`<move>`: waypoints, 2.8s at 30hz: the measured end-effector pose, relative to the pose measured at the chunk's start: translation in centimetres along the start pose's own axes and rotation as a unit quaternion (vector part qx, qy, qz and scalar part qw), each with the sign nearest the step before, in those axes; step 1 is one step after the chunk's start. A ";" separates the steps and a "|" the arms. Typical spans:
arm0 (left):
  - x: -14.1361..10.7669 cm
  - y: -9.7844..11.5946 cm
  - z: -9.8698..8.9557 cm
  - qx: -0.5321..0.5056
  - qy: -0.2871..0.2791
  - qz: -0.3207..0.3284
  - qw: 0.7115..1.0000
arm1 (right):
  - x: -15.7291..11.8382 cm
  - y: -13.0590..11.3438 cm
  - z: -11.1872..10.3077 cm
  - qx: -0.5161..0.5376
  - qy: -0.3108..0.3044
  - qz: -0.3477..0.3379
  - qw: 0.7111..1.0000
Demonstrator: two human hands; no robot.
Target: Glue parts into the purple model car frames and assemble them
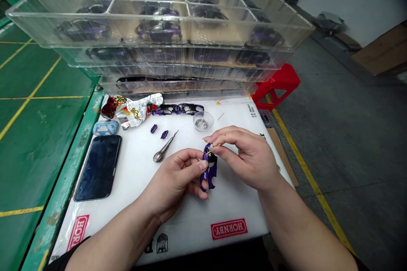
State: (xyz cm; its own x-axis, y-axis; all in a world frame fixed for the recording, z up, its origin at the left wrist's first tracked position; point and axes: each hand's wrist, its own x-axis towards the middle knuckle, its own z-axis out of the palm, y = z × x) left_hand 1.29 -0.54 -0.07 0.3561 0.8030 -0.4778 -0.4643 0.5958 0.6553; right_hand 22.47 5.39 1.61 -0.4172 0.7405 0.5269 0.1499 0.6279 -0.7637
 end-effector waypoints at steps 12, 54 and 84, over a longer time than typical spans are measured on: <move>-0.1 -0.3 -0.3 0.076 0.026 0.040 0.996 | -0.2 0.3 0.3 -0.008 -0.005 0.000 1.000; -0.6 1.0 -0.4 -0.032 -0.055 0.046 0.997 | 0.2 -0.1 0.1 -0.059 0.073 -0.076 0.993; -0.7 1.6 -0.2 -0.027 -0.021 0.015 0.999 | 0.2 0.0 0.1 -0.068 0.071 -0.077 0.992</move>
State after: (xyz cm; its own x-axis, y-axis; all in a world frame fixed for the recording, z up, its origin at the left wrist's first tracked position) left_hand 0.17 -0.13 1.17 0.3751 0.8201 -0.4322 -0.5181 0.5721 0.6359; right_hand 22.25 5.51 1.68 -0.3145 0.6537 0.6883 0.2174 0.7554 -0.6181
